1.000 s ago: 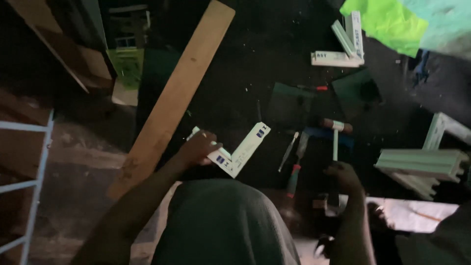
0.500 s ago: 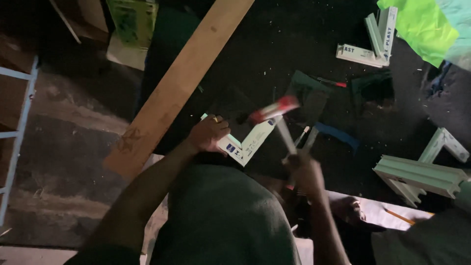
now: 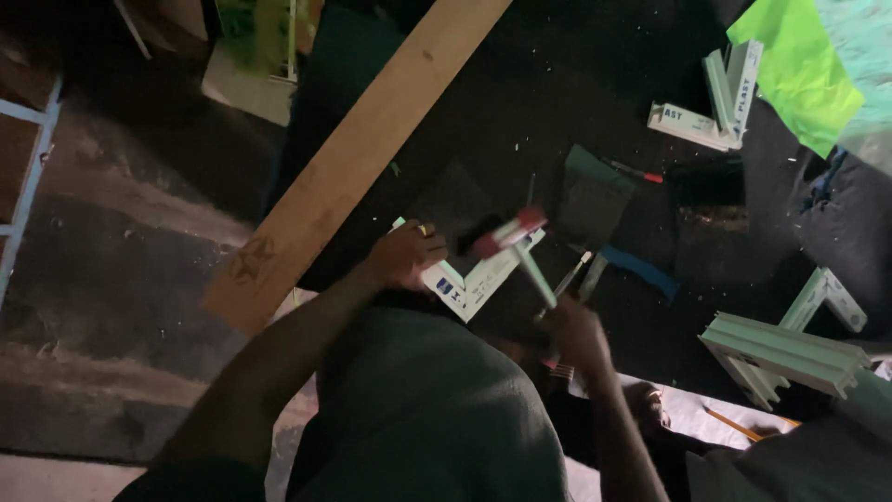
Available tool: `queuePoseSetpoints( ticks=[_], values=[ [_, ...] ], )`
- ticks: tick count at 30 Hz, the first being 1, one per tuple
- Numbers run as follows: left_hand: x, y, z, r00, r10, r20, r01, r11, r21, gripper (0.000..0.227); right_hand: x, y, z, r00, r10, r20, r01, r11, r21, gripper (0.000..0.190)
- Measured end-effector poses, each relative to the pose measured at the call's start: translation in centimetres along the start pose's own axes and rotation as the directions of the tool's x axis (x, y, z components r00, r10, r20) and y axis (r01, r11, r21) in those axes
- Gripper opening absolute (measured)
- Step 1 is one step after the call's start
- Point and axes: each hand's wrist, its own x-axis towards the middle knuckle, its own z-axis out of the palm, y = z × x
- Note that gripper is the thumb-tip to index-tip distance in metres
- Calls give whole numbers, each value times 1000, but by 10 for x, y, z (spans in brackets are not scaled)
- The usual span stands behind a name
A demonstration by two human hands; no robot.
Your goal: Assembling white plastic window or door frame components using a mallet and small plastic strips.
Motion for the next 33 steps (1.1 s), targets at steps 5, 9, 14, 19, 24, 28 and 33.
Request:
queuePoseSetpoints(
  ticks=[5, 9, 14, 19, 24, 28, 33],
  values=[
    [-1, 3, -11, 997, -46, 67, 51, 996, -76, 73, 14, 41, 19, 977, -180, 112, 205, 936, -285, 24],
    [1, -14, 2, 995, -29, 97, 35, 998, -56, 64, -7, 19, 18, 986, -115, 119, 121, 991, -49, 20],
    [19, -19, -44, 941, 33, 336, -30, 999, -15, 69, -31, -6, 28, 998, -49, 35, 49, 999, 12, 20],
    [10, -17, -60, 970, -150, 191, 143, 988, 52, 46, -26, 8, 43, 995, -95, 35, 96, 995, -30, 21],
    [4, 4, -13, 909, -416, -23, 415, 898, 142, 41, -20, 30, 51, 982, -191, 1, 191, 979, -78, 29],
    [15, 27, 20, 476, -783, -401, 603, 623, -499, 98, -24, 19, 44, 991, -130, 28, 129, 990, 53, 26],
    [9, 18, 29, 460, -816, -349, 726, 572, -381, 132, -41, 4, 38, 992, -121, 44, 99, 932, 350, 22]
  ],
)
